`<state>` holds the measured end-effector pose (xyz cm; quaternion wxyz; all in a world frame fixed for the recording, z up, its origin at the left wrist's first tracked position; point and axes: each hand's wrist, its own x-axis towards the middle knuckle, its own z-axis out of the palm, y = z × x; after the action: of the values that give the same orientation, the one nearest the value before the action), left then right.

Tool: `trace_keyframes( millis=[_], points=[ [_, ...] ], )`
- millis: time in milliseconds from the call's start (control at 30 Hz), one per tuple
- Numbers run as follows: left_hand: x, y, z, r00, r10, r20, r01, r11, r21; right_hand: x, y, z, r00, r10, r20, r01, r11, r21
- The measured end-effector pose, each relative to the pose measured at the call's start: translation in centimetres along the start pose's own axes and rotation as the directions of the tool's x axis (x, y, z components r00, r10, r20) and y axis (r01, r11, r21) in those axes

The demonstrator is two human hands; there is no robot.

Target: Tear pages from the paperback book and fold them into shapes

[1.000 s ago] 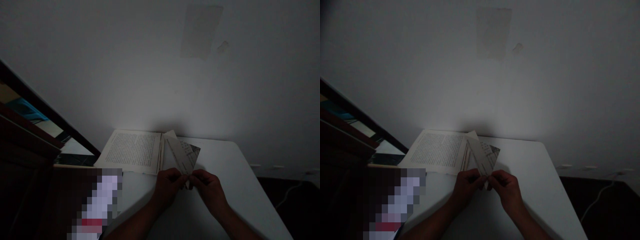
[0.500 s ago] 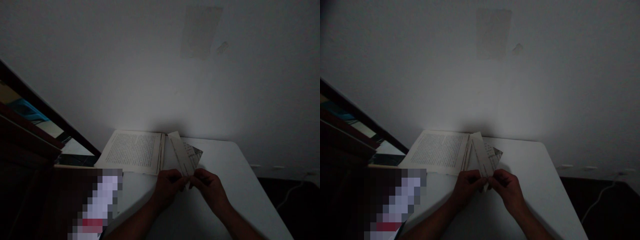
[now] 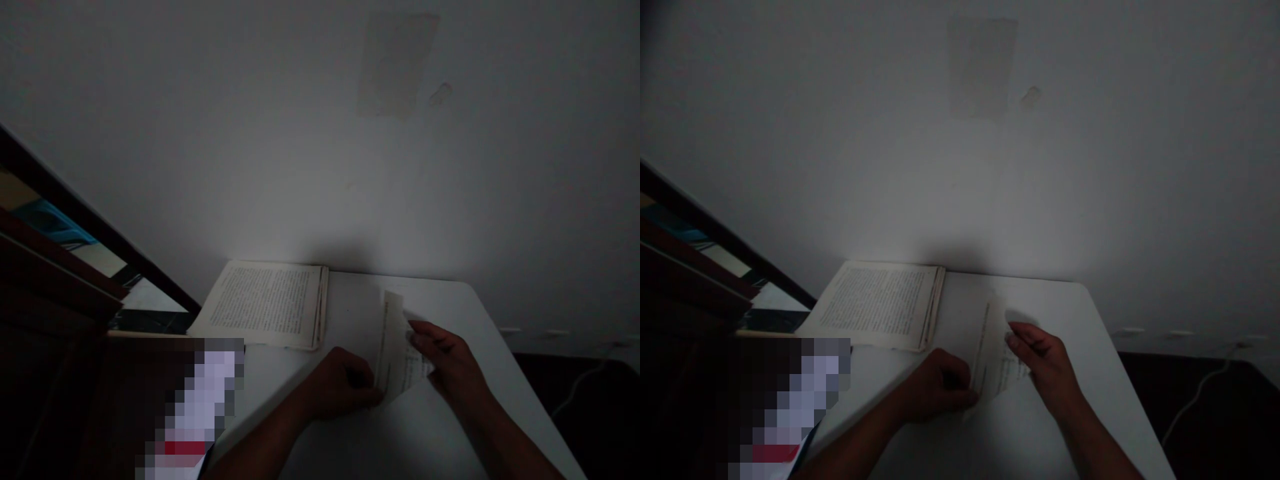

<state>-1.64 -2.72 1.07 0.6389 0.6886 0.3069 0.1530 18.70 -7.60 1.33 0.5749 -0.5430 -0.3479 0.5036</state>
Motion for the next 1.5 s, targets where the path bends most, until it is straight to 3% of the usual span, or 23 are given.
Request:
trace_keyframes(
  millis=[167, 300, 400, 500, 633, 733, 900, 1033, 1167, 1300, 1500],
  points=[
    [-0.4, 0.3, 0.0, 0.995, 0.085, 0.060, -0.094, 0.982, 0.161, 0.0, -0.3, 0.3, 0.989, 0.044, -0.144, -0.056, 0.995, -0.079],
    [-0.5, 0.7, 0.0, 0.994, 0.062, 0.095, -0.075, 0.987, 0.141, 0.2, 0.4, 0.0, 0.993, 0.062, -0.105, -0.067, 0.996, -0.052],
    [0.0, 0.7, 0.0, 0.987, 0.123, -0.100, -0.113, 0.989, 0.101, 0.1, 1.0, 0.1, 0.997, 0.074, -0.015, -0.075, 0.995, -0.062],
    [0.7, 0.3, 0.0, 0.937, 0.102, -0.334, -0.122, 0.992, -0.042, -0.2, 1.3, 0.9, 0.989, 0.102, 0.105, -0.087, 0.987, -0.137],
    [1.3, -0.3, 0.0, 0.898, 0.026, -0.439, -0.111, 0.979, -0.171, -0.7, 1.1, 2.0, 0.961, 0.148, 0.233, -0.105, 0.977, -0.187],
    [1.3, -0.5, 0.1, 0.908, 0.013, -0.418, -0.120, 0.965, -0.231, -0.8, 0.9, 2.3, 0.944, 0.139, 0.300, -0.115, 0.988, -0.099],
    [1.1, -0.8, 0.3, 0.957, 0.028, -0.290, -0.132, 0.928, -0.347, -0.5, 1.0, 2.3, 0.940, 0.169, 0.296, -0.215, 0.967, 0.133],
    [1.1, -1.1, 0.6, 0.978, 0.011, -0.208, -0.092, 0.920, -0.382, -0.6, 2.0, 2.3, 0.907, 0.238, 0.348, -0.302, 0.942, 0.144],
    [1.2, -1.4, 0.6, 0.977, 0.018, -0.212, -0.085, 0.945, -0.315, -0.8, 2.6, 2.2, 0.897, 0.262, 0.355, -0.342, 0.922, 0.184],
    [1.2, -1.6, 0.6, 0.978, 0.017, -0.206, -0.083, 0.944, -0.320, -0.8, 2.2, 2.5, 0.909, 0.286, 0.303, -0.351, 0.917, 0.188],
    [1.1, -1.5, 0.4, 0.980, 0.030, -0.195, -0.087, 0.952, -0.294, -0.6, 1.9, 2.4, 0.896, 0.257, 0.361, -0.313, 0.944, 0.105]
  ],
)
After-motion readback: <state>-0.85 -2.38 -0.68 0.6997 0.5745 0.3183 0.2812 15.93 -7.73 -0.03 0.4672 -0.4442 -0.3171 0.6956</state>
